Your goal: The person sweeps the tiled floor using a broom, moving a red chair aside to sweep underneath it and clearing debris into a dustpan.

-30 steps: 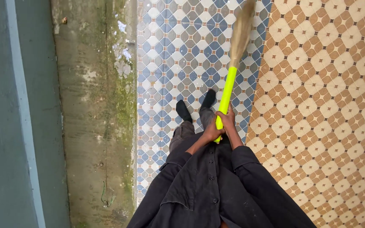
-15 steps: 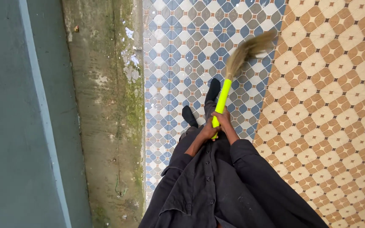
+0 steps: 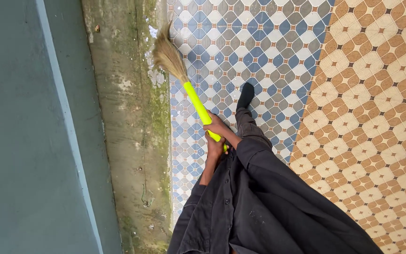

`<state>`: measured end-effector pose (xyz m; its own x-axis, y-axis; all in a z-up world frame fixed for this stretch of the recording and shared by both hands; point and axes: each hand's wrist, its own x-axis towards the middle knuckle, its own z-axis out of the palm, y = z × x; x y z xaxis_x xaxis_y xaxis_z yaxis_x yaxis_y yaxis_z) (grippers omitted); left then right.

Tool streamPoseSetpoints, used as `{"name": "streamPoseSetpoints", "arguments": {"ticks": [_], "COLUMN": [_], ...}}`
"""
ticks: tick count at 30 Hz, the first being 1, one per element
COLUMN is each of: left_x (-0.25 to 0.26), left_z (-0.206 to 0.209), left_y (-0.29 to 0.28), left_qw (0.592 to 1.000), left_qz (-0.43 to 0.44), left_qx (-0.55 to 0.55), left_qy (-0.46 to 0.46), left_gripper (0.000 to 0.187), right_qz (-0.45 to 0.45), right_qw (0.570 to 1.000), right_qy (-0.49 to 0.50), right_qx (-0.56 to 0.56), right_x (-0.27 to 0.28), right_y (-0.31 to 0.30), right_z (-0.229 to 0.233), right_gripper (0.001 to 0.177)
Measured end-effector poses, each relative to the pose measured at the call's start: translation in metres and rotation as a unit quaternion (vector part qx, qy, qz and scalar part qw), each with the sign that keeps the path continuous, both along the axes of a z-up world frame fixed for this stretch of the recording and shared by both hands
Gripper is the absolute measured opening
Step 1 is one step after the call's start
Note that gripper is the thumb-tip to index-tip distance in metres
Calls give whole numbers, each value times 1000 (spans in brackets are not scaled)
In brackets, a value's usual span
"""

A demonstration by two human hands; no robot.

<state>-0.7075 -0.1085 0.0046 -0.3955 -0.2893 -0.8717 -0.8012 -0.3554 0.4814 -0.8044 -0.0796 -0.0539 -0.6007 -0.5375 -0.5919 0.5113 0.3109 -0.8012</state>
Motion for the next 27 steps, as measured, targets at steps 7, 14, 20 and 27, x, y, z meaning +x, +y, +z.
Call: {"name": "streamPoseSetpoints", "arguments": {"ticks": [7,14,20,27], "left_x": [-55,-136,-197,-185], "left_z": [52,-7,-66,-70], "left_y": [57,114,167,94], "left_qw": [978,907,890,978], "left_qz": [-205,-388,-420,-177], "left_qx": [4,1,5,92], "left_qy": [27,163,175,58], "left_gripper": [105,99,94,78], "right_qz": [-143,-383,-453,-216], "right_qw": [990,919,886,965], "right_qy": [-3,0,-76,-35], "right_qx": [19,90,72,145], "right_x": [-32,-108,-180,-201], "right_y": [95,193,245,146], "right_z": [9,21,-1,-35], "right_gripper": [98,85,49,61]}}
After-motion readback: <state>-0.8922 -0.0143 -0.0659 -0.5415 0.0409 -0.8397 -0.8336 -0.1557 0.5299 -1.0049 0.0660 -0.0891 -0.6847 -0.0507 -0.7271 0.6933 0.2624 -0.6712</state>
